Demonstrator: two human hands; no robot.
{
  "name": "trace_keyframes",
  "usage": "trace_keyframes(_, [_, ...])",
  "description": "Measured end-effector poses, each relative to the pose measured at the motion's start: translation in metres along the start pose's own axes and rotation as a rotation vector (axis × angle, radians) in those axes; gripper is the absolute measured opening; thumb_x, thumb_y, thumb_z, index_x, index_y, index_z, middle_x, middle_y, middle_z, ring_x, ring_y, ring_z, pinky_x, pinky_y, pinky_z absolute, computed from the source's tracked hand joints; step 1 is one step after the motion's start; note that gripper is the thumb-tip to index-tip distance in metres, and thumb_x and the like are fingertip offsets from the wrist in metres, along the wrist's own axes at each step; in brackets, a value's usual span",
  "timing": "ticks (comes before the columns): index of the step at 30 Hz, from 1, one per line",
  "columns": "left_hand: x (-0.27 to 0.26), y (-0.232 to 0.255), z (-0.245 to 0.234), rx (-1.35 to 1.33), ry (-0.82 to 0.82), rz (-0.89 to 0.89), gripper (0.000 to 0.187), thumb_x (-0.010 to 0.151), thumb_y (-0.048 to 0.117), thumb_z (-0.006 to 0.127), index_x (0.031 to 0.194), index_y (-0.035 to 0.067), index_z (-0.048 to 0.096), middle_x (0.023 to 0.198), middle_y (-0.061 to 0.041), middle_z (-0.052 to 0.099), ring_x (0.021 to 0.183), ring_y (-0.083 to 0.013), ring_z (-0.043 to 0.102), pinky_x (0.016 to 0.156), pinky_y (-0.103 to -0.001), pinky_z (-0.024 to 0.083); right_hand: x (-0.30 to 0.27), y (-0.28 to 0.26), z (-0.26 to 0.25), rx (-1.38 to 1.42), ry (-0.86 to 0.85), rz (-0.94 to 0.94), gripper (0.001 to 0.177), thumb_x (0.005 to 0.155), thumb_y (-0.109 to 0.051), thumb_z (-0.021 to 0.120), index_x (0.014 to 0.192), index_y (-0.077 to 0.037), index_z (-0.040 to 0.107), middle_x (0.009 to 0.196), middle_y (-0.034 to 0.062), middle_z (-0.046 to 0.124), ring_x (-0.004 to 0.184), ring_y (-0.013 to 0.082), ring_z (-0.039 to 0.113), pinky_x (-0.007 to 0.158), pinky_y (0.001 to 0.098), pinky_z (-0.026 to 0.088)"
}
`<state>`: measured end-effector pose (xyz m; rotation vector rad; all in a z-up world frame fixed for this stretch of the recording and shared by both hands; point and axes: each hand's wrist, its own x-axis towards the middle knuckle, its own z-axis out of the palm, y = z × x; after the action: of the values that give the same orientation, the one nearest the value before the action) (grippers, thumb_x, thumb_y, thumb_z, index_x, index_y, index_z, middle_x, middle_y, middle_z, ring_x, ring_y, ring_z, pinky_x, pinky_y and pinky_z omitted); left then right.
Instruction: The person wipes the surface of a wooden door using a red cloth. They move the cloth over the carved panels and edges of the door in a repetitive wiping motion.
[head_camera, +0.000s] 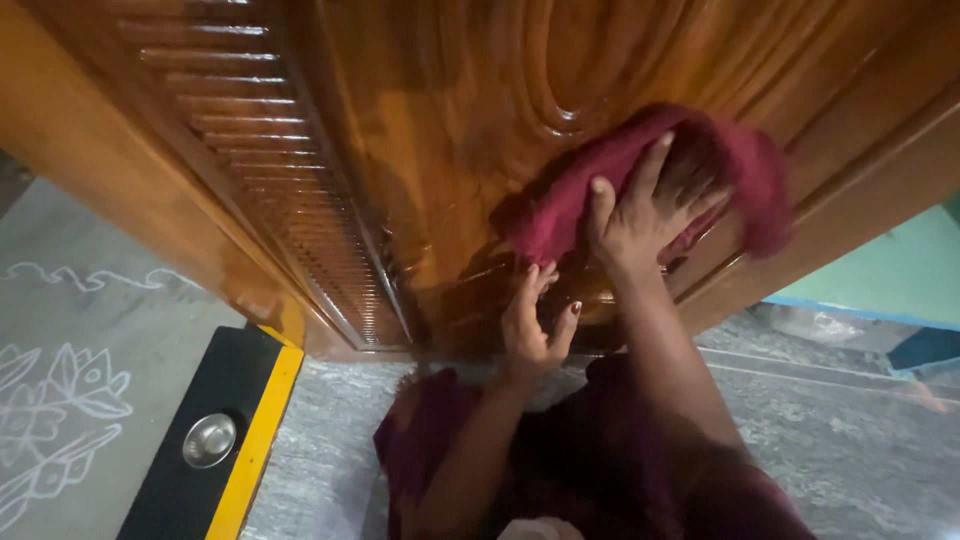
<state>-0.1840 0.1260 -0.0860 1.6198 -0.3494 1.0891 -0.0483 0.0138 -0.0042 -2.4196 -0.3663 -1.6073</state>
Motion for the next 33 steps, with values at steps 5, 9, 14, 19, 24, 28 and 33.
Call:
trace_keyframes(5, [-0.002, -0.004, 0.001, 0.126, 0.056, -0.073, 0.060, 0.095, 0.020, 0.076, 0.143, -0.006, 0.050, 0.118, -0.023, 0.069, 0.103, -0.0339, 0.072, 0.091, -0.041, 0.060, -0.073, 0.005, 0.040, 0.146, -0.209, 0.146, 0.072, 0.113, -0.047, 0.052, 0.157, 0.010, 0.041, 0.159, 0.0427, 0.035, 0.147, 0.0572, 0.034, 0.120, 0.0577, 0.034])
trace_keyframes(9, [-0.006, -0.014, 0.001, 0.360, 0.033, -0.062, 0.054, 0.097, 0.027, 0.074, 0.136, -0.006, 0.057, 0.111, -0.023, 0.071, 0.096, -0.0363, 0.071, 0.082, -0.042, 0.059, -0.130, 0.011, 0.059, 0.155, -0.376, 0.253, 0.067, 0.109, -0.049, 0.055, 0.151, 0.003, 0.049, 0.150, 0.0411, 0.040, 0.135, 0.0548, 0.043, 0.108, 0.0570, 0.043])
trace_keyframes(14, [-0.018, -0.033, 0.001, 0.510, 0.032, 0.070, 0.046, 0.100, 0.027, 0.072, 0.132, -0.003, 0.061, 0.109, -0.023, 0.071, 0.094, -0.0384, 0.071, 0.080, -0.044, 0.059, -0.186, 0.012, 0.053, -0.004, -0.660, 0.031, 0.063, 0.098, -0.047, 0.053, 0.149, -0.010, 0.050, 0.156, 0.0264, 0.044, 0.141, 0.0528, 0.037, 0.114, 0.0615, 0.037])
trace_keyframes(19, [-0.033, -0.042, -0.001, 0.576, -0.031, 0.083, 0.046, 0.098, 0.028, 0.071, 0.131, -0.003, 0.062, 0.106, -0.022, 0.071, 0.093, -0.0384, 0.071, 0.081, -0.045, 0.059, -0.198, 0.008, 0.027, 0.040, -0.573, 0.121, 0.077, 0.100, -0.056, 0.048, 0.156, -0.004, 0.036, 0.153, 0.0297, 0.045, 0.138, 0.0490, 0.042, 0.112, 0.0617, 0.038])
trace_keyframes(24, [-0.030, -0.039, -0.007, 0.508, -0.162, -0.017, 0.052, 0.097, 0.032, 0.072, 0.135, -0.002, 0.060, 0.106, -0.022, 0.072, 0.094, -0.0373, 0.072, 0.081, -0.044, 0.059, -0.159, 0.016, -0.006, 0.224, -0.854, 0.568, 0.096, 0.098, -0.064, 0.039, 0.166, 0.001, 0.019, 0.147, 0.0304, 0.050, 0.123, 0.0462, 0.059, 0.106, 0.0545, 0.049])
trace_keyframes(28, [-0.022, -0.025, -0.004, 0.280, -0.242, -0.122, 0.063, 0.096, 0.032, 0.072, 0.147, 0.001, 0.051, 0.116, -0.022, 0.072, 0.103, -0.0327, 0.073, 0.087, -0.040, 0.060, -0.085, 0.036, -0.016, 0.225, -0.462, 0.424, 0.095, 0.106, -0.067, 0.039, 0.162, 0.006, 0.016, 0.157, 0.0381, 0.039, 0.142, 0.0522, 0.042, 0.117, 0.0573, 0.034])
trace_keyframes(33, [-0.010, -0.005, 0.002, 0.007, -0.271, -0.177, 0.066, 0.099, 0.025, 0.071, 0.155, 0.004, 0.043, 0.140, -0.018, 0.067, 0.114, -0.0260, 0.073, 0.096, -0.039, 0.060, 0.024, 0.065, -0.025, 0.086, -0.193, 0.337, 0.105, 0.105, -0.076, 0.031, 0.167, 0.005, 0.005, 0.173, 0.0341, 0.009, 0.163, 0.0513, 0.003, 0.130, 0.0652, -0.005])
